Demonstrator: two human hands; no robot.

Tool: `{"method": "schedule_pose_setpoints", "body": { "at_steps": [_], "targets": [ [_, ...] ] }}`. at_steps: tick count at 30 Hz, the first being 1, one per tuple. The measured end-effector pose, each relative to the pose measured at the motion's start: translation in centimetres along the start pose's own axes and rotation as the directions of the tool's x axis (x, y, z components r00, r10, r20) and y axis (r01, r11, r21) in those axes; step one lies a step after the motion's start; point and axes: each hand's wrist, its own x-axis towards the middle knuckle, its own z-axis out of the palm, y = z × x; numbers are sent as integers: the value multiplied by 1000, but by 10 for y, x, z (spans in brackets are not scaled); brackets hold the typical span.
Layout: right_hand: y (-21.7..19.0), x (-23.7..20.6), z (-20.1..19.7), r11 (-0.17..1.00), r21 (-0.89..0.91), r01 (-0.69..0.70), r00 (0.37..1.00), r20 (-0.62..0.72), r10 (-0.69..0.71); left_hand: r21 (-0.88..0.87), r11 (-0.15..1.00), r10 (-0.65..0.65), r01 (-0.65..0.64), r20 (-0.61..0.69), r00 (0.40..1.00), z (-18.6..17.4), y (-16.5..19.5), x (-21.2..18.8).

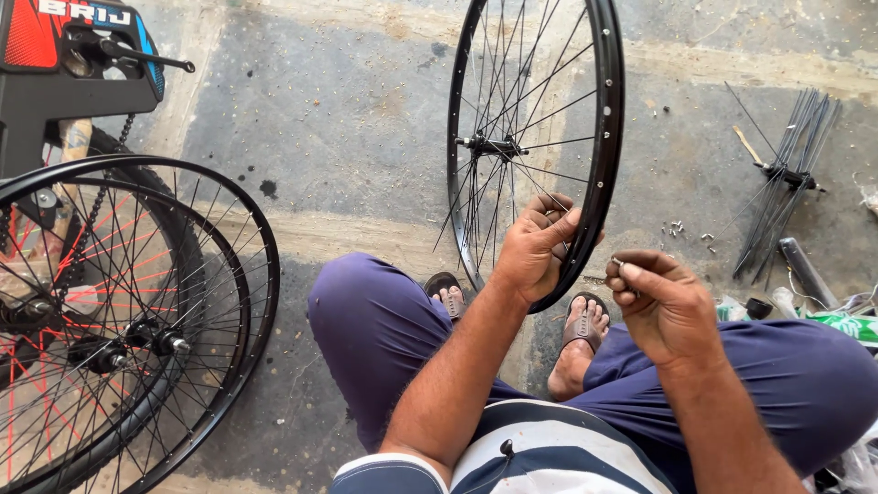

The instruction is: The person sits on the floor and laces a bicycle wheel by hand, inserting spokes through the rim and tightening them with nipples. The person rotates the wheel periodically to access different sections and continues the lacing process.

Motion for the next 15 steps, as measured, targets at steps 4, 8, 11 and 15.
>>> {"method": "schedule_pose_setpoints", "body": {
  "at_steps": [4, 8, 11, 15],
  "targets": [
    [-10, 2, 34, 948, -224, 228, 972, 102, -210, 17, 1000, -1, 1, -11, 1000, -2, 0, 0],
    [-17, 1, 63, 485, -752, 446, 847, 178, -501, -8, 1000, 20, -20, 14, 1000, -2, 1, 1],
    [-27, -3, 78, 194, -818, 541, 746, 360, -560, 13, 1000, 9, -9, 5, 1000, 0, 1, 0],
    [-34, -8, 89, 26, -838, 545, 710, 445, -545, 32, 999, -2, 2, -14, 1000, 2, 2, -1]
  ]
}}
